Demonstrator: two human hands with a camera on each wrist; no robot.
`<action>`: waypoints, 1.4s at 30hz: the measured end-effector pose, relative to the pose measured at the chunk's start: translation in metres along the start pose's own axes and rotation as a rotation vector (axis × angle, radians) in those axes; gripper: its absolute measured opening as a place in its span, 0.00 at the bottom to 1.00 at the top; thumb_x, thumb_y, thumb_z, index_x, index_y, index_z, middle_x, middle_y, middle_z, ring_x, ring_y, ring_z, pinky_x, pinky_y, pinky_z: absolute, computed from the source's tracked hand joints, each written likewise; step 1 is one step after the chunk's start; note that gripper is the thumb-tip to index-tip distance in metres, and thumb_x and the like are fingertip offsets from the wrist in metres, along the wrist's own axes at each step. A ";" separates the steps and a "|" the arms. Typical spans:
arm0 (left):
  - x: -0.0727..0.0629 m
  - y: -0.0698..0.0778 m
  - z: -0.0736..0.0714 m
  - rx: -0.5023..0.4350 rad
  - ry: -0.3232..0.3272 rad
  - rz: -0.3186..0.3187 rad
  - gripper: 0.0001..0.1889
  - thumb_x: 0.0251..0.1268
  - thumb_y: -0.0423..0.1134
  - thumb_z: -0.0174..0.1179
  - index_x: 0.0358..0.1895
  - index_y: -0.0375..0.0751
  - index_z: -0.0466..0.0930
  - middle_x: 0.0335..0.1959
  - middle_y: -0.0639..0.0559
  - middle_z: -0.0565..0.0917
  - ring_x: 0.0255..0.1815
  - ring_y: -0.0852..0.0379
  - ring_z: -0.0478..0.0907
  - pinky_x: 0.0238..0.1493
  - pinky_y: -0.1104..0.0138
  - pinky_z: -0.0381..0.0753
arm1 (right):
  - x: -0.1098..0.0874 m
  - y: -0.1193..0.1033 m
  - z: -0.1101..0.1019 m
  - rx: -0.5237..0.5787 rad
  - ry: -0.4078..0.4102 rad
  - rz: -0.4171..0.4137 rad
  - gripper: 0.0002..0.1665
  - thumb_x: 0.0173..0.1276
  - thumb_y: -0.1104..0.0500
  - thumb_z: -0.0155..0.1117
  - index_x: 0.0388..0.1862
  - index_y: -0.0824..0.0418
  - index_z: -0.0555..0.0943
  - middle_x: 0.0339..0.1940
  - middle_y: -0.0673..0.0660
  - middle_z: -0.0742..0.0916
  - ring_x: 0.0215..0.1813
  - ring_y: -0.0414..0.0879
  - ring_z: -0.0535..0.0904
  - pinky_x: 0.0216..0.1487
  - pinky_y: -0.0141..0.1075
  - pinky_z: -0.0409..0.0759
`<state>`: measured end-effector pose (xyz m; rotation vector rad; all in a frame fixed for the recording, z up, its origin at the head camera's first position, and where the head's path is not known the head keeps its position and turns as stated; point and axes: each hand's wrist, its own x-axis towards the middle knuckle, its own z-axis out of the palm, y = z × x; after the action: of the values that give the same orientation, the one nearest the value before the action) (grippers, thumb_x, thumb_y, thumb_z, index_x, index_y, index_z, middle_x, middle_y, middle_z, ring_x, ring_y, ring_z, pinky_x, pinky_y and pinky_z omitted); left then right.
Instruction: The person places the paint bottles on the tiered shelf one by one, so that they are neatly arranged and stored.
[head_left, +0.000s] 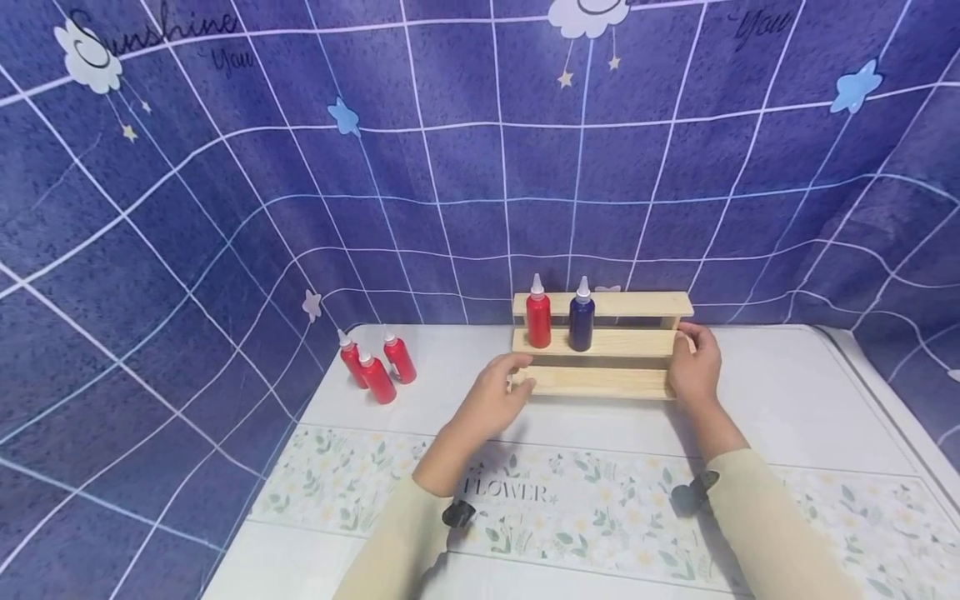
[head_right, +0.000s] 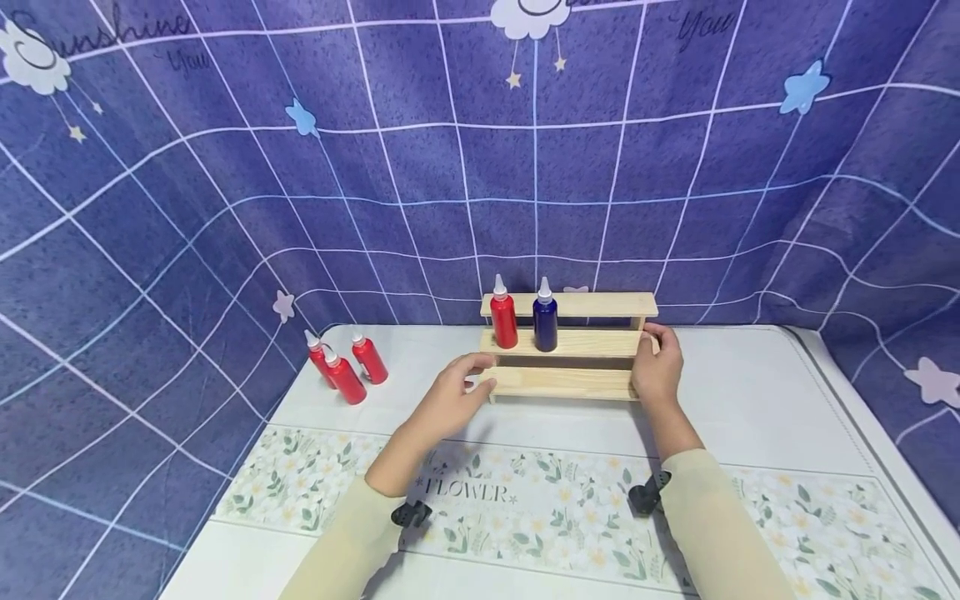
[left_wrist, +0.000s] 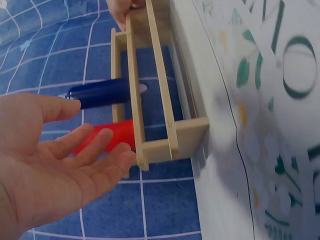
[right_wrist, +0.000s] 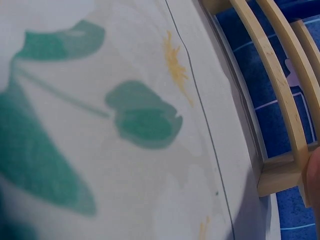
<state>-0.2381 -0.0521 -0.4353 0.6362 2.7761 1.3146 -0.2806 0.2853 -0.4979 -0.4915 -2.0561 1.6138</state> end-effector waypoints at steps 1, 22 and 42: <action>-0.001 -0.002 -0.001 0.001 0.012 -0.005 0.22 0.79 0.42 0.59 0.71 0.42 0.76 0.70 0.44 0.80 0.73 0.43 0.77 0.72 0.50 0.81 | 0.000 0.000 0.000 0.002 0.001 -0.003 0.22 0.84 0.60 0.46 0.69 0.69 0.74 0.76 0.67 0.78 0.84 0.57 0.66 0.88 0.48 0.60; -0.023 -0.050 -0.019 -0.003 0.174 -0.087 0.19 0.75 0.38 0.62 0.66 0.42 0.80 0.65 0.43 0.83 0.69 0.42 0.80 0.68 0.47 0.83 | -0.001 0.003 0.000 -0.001 0.035 -0.025 0.22 0.81 0.62 0.47 0.66 0.69 0.77 0.74 0.68 0.80 0.84 0.57 0.67 0.88 0.47 0.60; -0.046 -0.076 -0.042 -0.022 0.205 -0.196 0.17 0.76 0.38 0.61 0.64 0.43 0.81 0.67 0.43 0.81 0.70 0.40 0.80 0.69 0.47 0.83 | 0.000 0.003 0.002 0.003 0.039 -0.018 0.22 0.81 0.61 0.48 0.66 0.69 0.77 0.74 0.68 0.80 0.82 0.57 0.69 0.87 0.48 0.62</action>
<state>-0.2301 -0.1428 -0.4718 0.2309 2.8833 1.4399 -0.2816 0.2841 -0.5018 -0.4977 -2.0234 1.5845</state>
